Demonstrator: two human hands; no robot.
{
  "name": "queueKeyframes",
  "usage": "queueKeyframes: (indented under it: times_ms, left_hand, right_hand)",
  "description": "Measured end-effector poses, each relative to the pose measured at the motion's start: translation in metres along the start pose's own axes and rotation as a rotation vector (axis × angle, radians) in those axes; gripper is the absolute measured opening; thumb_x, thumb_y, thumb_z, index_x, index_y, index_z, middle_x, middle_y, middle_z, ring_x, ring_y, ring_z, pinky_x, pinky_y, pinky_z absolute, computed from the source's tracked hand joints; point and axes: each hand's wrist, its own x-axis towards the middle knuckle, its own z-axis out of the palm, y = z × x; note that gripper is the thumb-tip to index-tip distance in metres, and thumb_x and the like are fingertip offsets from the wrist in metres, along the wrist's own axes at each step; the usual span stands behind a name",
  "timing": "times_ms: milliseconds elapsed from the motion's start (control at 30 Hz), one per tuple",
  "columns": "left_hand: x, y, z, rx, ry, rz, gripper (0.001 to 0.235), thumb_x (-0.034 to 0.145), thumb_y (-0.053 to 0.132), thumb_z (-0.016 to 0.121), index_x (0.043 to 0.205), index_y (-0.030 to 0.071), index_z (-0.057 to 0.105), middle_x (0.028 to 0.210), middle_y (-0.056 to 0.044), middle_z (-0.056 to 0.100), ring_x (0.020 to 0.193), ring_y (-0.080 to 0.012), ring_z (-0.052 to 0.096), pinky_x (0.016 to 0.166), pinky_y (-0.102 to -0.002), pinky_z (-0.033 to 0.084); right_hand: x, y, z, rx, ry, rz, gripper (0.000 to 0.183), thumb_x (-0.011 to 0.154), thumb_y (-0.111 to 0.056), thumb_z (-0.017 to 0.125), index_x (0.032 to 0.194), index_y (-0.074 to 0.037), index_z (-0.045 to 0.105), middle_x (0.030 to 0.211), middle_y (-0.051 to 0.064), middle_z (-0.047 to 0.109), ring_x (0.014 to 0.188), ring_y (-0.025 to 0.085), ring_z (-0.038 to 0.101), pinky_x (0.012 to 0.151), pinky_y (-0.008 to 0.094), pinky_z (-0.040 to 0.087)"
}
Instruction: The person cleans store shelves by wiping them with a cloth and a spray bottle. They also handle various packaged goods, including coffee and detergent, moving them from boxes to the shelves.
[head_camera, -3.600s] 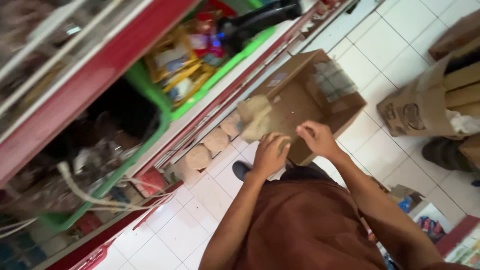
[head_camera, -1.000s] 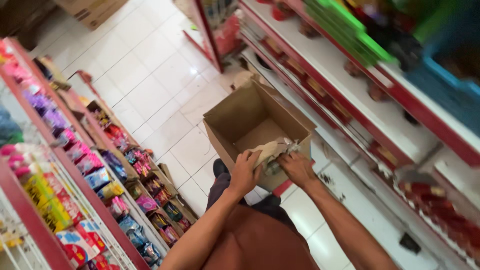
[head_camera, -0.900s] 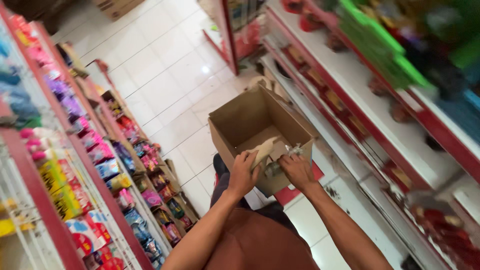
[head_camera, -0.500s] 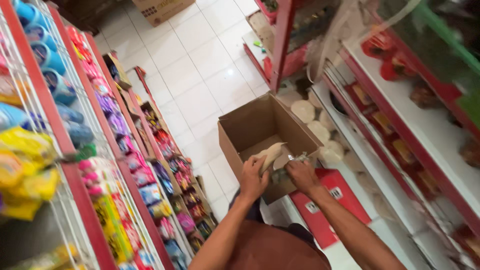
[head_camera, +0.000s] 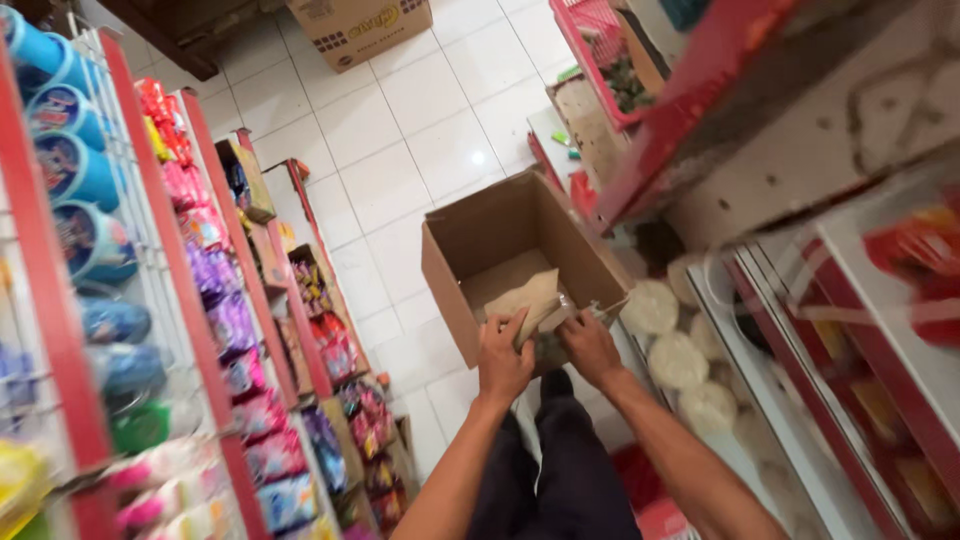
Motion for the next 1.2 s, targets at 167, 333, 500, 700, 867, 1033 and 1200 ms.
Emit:
queueKeyframes:
  times_ms: [167, 333, 500, 700, 867, 1033, 1200]
  left_hand:
    - [0.052, -0.111, 0.104, 0.018, 0.039, -0.023, 0.049, 0.08, 0.002, 0.071, 0.128, 0.011, 0.069, 0.109, -0.015, 0.061, 0.101, -0.037, 0.057, 0.087, -0.046, 0.05]
    - [0.08, -0.21, 0.209, -0.012, 0.029, -0.069, 0.05, 0.079, -0.001, 0.07, 0.127, 0.01, 0.069, 0.11, -0.018, 0.059, 0.101, -0.0393, 0.055, 0.088, -0.047, 0.049]
    - [0.084, -0.249, 0.264, -0.056, -0.008, -0.067, 0.05, 0.077, -0.001, 0.071, 0.126, 0.01, 0.069, 0.11, -0.019, 0.059, 0.101, -0.0394, 0.055, 0.09, -0.047, 0.047]
    - [0.115, -0.252, 0.28, -0.108, 0.023, -0.055, 0.044, 0.084, 0.004, 0.071, 0.127, 0.011, 0.07, 0.113, -0.017, 0.06, 0.104, -0.0381, 0.055, 0.091, -0.046, 0.048]
    - [0.121, -0.227, 0.263, -0.109, 0.018, -0.087, 0.039, 0.089, 0.01, 0.072, 0.127, 0.009, 0.07, 0.113, -0.017, 0.06, 0.103, -0.0367, 0.057, 0.091, -0.045, 0.049]
    - [0.108, -0.177, 0.203, -0.167, 0.044, -0.069, 0.036, 0.091, 0.014, 0.071, 0.126, 0.003, 0.068, 0.112, -0.018, 0.063, 0.103, -0.0369, 0.064, 0.089, -0.043, 0.052]
    - [0.072, -0.099, 0.122, -0.176, -0.06, -0.026, 0.037, 0.09, 0.015, 0.073, 0.124, 0.0, 0.065, 0.111, -0.019, 0.066, 0.102, -0.0372, 0.066, 0.088, -0.043, 0.053]
  right_hand:
    - [0.022, 0.095, 0.131, -0.117, 0.012, -0.008, 0.015, 0.074, -0.007, 0.067, 0.089, -0.007, 0.07, 0.093, 0.008, 0.062, 0.097, 0.032, 0.058, 0.082, 0.044, 0.052]
    - [0.013, 0.186, 0.241, -0.156, -0.033, 0.143, 0.012, 0.073, -0.007, 0.068, 0.085, -0.008, 0.072, 0.09, 0.007, 0.063, 0.093, 0.032, 0.059, 0.078, 0.047, 0.05]
    - [-0.019, 0.222, 0.285, -0.214, -0.013, 0.242, 0.012, 0.071, -0.007, 0.071, 0.083, -0.007, 0.073, 0.087, 0.011, 0.062, 0.089, 0.035, 0.059, 0.076, 0.05, 0.049]
    - [0.001, 0.279, 0.304, -0.056, 0.065, 0.237, 0.018, 0.071, 0.0, 0.066, 0.087, -0.004, 0.072, 0.097, 0.012, 0.067, 0.098, 0.038, 0.06, 0.085, 0.048, 0.051]
    - [0.004, 0.275, 0.287, 0.119, 0.107, 0.167, 0.027, 0.081, 0.003, 0.064, 0.105, -0.004, 0.073, 0.11, 0.013, 0.071, 0.108, 0.033, 0.066, 0.095, 0.044, 0.053]
    - [0.012, 0.207, 0.2, 0.064, 0.168, 0.434, 0.033, 0.075, -0.005, 0.073, 0.108, -0.005, 0.073, 0.109, 0.015, 0.072, 0.106, 0.036, 0.066, 0.095, 0.05, 0.05]
    - [-0.003, 0.104, 0.069, 0.349, 0.295, 0.773, 0.034, 0.083, -0.009, 0.071, 0.117, -0.005, 0.07, 0.109, 0.016, 0.072, 0.099, 0.032, 0.069, 0.086, 0.044, 0.055]
